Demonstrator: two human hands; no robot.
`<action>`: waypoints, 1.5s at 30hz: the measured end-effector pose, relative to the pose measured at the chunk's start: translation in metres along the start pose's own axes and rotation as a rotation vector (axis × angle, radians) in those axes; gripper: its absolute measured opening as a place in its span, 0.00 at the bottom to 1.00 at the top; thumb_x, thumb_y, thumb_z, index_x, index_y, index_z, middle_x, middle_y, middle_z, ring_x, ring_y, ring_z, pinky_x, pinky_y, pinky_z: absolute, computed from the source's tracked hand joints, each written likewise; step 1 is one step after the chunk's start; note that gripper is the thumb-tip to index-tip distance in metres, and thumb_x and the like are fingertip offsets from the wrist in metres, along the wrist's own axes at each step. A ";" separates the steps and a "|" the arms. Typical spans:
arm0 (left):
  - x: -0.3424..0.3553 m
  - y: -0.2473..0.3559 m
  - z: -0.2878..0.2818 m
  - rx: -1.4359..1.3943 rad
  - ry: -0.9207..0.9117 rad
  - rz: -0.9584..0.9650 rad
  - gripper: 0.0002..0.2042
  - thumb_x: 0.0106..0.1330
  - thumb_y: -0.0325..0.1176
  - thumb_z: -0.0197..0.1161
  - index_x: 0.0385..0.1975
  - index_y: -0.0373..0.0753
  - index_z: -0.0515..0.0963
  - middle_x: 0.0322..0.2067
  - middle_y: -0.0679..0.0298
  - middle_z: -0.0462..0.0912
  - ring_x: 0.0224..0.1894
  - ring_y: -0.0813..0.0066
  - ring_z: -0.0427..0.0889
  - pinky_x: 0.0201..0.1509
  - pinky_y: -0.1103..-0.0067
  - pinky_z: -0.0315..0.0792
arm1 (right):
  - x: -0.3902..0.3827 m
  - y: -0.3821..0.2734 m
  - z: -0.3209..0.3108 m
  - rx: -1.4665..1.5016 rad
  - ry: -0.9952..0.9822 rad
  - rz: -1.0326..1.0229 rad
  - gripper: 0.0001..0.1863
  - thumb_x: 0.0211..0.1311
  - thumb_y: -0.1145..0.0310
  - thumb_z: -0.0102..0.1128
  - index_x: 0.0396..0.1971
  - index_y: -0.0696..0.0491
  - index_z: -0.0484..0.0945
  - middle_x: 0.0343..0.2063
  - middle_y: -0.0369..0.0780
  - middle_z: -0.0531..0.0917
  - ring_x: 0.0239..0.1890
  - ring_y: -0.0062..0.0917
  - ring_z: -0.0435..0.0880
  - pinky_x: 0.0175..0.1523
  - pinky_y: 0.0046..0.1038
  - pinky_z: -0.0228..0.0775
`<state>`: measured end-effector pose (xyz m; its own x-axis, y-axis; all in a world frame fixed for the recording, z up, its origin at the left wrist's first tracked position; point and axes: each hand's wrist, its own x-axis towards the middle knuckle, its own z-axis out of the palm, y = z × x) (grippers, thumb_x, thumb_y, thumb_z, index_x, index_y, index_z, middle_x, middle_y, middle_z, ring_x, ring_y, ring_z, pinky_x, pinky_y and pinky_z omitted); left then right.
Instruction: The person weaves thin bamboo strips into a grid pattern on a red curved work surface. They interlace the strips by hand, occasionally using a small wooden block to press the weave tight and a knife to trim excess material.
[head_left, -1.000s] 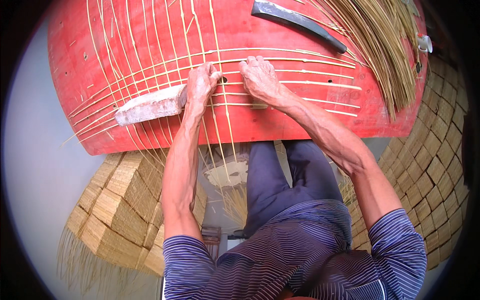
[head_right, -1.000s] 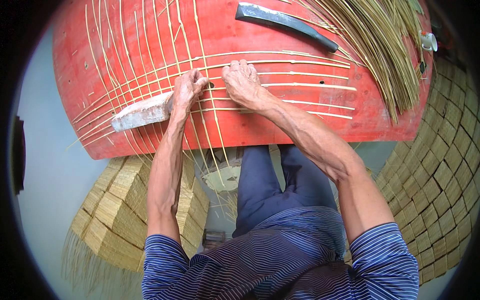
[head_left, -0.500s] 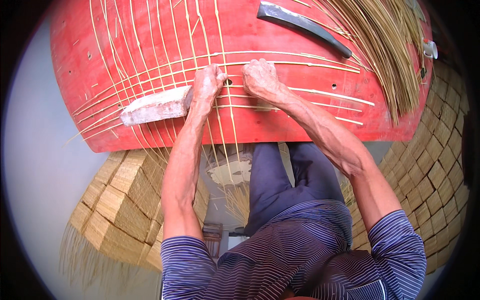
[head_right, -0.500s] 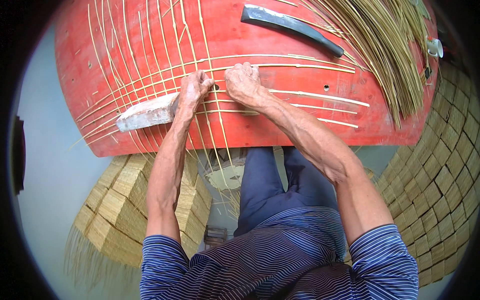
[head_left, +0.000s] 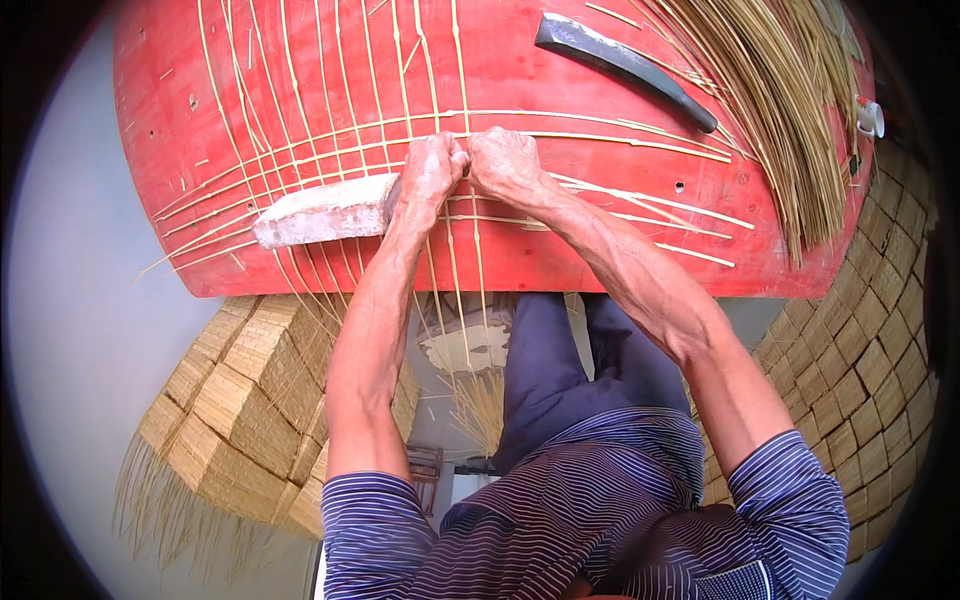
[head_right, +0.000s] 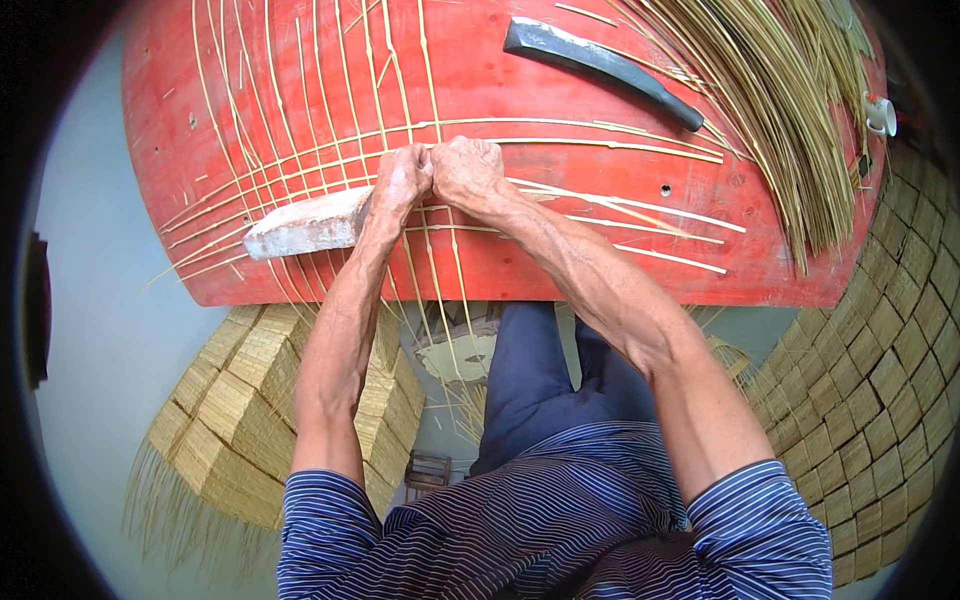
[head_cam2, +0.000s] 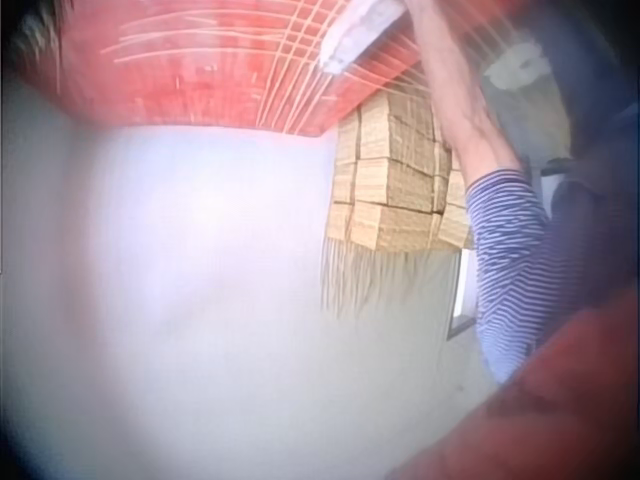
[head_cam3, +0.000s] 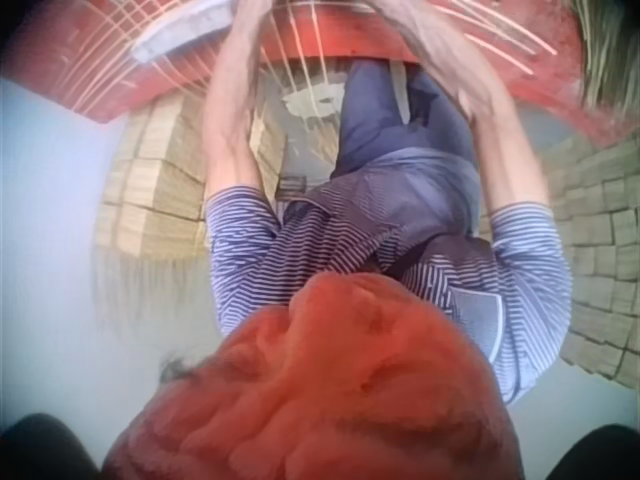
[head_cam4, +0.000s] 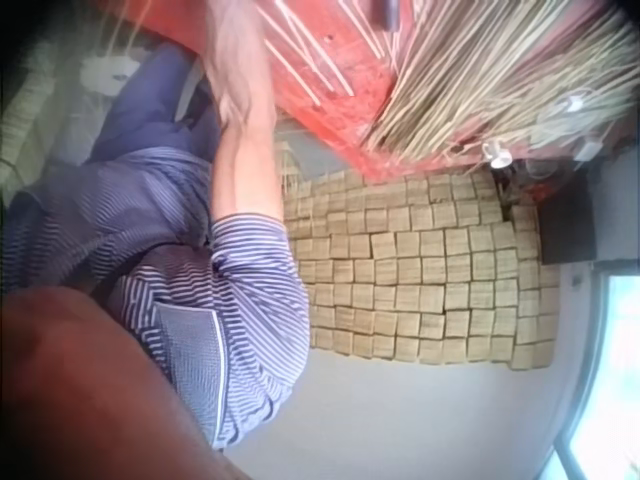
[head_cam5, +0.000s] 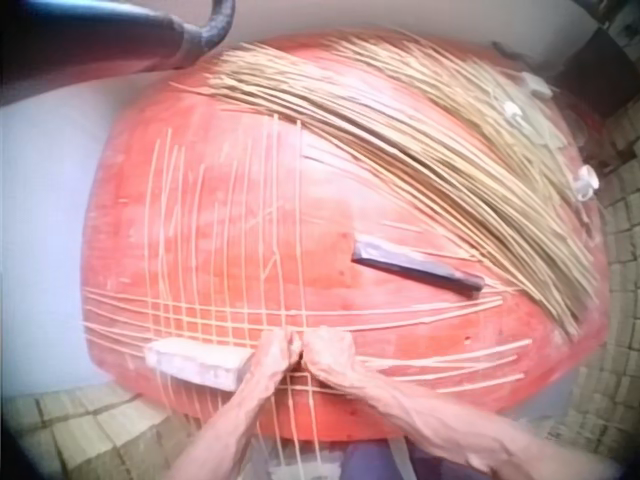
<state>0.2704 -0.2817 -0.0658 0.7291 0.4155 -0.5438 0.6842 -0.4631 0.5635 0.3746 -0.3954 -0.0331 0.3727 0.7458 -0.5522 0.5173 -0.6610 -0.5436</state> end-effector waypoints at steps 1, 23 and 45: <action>0.000 0.003 0.000 0.004 0.007 0.001 0.08 0.56 0.31 0.66 0.23 0.32 0.78 0.24 0.45 0.81 0.33 0.46 0.84 0.37 0.60 0.75 | -0.001 0.000 -0.001 0.007 0.005 0.013 0.12 0.56 0.63 0.57 0.33 0.50 0.87 0.30 0.50 0.87 0.35 0.45 0.88 0.39 0.46 0.79; 0.018 0.005 -0.015 -0.165 -0.019 -0.031 0.07 0.62 0.28 0.66 0.27 0.33 0.76 0.18 0.65 0.78 0.20 0.80 0.77 0.21 0.79 0.70 | -0.006 0.042 -0.001 -0.225 0.380 -0.229 0.06 0.56 0.70 0.55 0.30 0.54 0.79 0.35 0.45 0.78 0.42 0.39 0.76 0.47 0.47 0.67; 0.033 0.009 -0.011 -0.098 -0.025 -0.114 0.12 0.54 0.32 0.75 0.20 0.32 0.80 0.20 0.47 0.81 0.26 0.54 0.85 0.32 0.62 0.75 | 0.017 0.005 -0.024 0.014 -0.061 0.050 0.14 0.58 0.66 0.55 0.33 0.58 0.85 0.34 0.55 0.86 0.40 0.48 0.87 0.44 0.47 0.80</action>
<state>0.3005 -0.2635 -0.0716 0.6469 0.4404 -0.6225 0.7617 -0.3352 0.5544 0.4021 -0.3843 -0.0303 0.3498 0.7059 -0.6159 0.4881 -0.6985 -0.5233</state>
